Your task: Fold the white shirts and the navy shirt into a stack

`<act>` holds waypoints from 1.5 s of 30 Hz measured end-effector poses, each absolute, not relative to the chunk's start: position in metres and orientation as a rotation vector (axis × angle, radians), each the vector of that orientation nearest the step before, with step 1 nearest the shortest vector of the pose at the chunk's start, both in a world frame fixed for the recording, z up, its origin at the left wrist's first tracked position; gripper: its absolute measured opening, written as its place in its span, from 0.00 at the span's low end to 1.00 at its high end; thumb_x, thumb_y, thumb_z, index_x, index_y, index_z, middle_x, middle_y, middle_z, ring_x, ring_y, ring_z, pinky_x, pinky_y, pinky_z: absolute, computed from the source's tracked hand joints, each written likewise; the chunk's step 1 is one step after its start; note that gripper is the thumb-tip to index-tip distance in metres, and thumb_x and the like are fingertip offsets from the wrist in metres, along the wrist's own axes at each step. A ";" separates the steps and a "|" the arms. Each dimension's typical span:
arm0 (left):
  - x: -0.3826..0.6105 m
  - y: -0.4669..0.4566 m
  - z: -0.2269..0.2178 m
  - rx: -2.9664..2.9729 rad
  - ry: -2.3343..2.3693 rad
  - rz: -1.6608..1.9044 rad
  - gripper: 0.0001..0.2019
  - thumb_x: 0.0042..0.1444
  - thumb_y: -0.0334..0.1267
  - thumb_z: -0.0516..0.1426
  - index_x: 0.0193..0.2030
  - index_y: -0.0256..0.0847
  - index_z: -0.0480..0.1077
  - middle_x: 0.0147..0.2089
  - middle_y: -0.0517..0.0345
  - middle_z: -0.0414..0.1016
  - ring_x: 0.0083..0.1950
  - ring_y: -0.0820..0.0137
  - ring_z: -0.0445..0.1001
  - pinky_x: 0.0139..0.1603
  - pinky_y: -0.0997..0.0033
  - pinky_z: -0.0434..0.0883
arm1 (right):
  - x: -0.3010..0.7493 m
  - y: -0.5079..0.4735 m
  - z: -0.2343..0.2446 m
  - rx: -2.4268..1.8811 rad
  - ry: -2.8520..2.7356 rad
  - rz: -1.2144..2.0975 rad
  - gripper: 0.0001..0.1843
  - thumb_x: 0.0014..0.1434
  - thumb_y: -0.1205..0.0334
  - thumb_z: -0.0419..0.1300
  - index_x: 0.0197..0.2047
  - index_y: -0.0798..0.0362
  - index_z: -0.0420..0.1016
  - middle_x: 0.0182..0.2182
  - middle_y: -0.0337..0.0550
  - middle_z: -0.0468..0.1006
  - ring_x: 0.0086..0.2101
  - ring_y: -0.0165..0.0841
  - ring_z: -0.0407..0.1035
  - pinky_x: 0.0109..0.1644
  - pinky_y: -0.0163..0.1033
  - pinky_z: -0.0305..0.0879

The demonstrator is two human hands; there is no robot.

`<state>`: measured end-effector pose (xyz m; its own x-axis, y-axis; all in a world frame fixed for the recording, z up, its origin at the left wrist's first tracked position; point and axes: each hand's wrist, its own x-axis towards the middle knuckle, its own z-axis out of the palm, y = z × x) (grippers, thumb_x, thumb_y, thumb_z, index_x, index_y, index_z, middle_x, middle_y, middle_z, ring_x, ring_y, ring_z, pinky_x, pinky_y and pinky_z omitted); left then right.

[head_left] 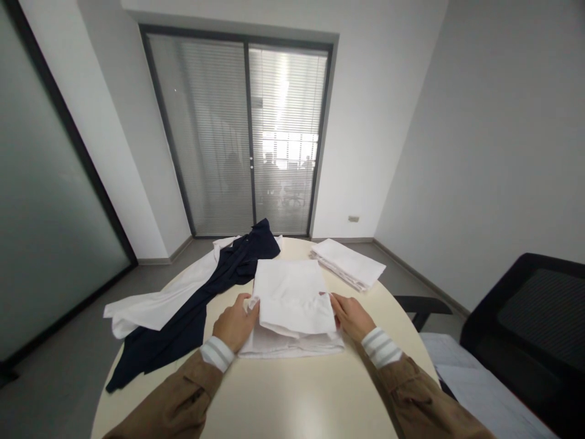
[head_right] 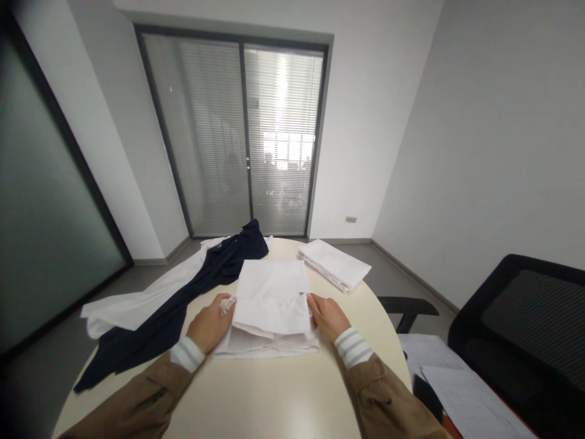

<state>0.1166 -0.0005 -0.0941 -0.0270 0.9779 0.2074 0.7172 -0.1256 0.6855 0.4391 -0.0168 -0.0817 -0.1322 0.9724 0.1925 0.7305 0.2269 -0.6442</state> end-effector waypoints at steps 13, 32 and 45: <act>0.137 -0.004 -0.101 1.155 0.945 1.116 0.32 0.46 0.54 0.66 0.52 0.40 0.63 0.35 0.58 0.77 0.36 0.66 0.78 0.38 0.67 0.75 | 0.428 -0.011 -0.098 -1.263 -1.534 0.849 0.29 0.56 0.39 0.61 0.52 0.51 0.71 0.27 0.35 0.66 0.25 0.29 0.61 0.29 0.35 0.61; 0.123 0.001 -0.099 1.730 1.261 1.249 0.10 0.50 0.42 0.61 0.37 0.41 0.69 0.36 0.56 0.79 0.38 0.63 0.80 0.39 0.68 0.73 | 0.443 -0.011 -0.090 -1.086 -2.072 -0.068 0.11 0.47 0.70 0.61 0.36 0.51 0.68 0.52 0.52 0.68 0.51 0.45 0.62 0.52 0.48 0.62; 0.117 -0.022 -0.080 2.566 1.733 0.795 0.14 0.55 0.40 0.61 0.48 0.45 0.72 0.48 0.50 0.73 0.49 0.58 0.73 0.43 0.64 0.70 | 0.425 -0.028 -0.076 -1.163 -2.473 -0.328 0.20 0.58 0.64 0.61 0.55 0.48 0.70 0.44 0.46 0.78 0.44 0.39 0.68 0.53 0.46 0.54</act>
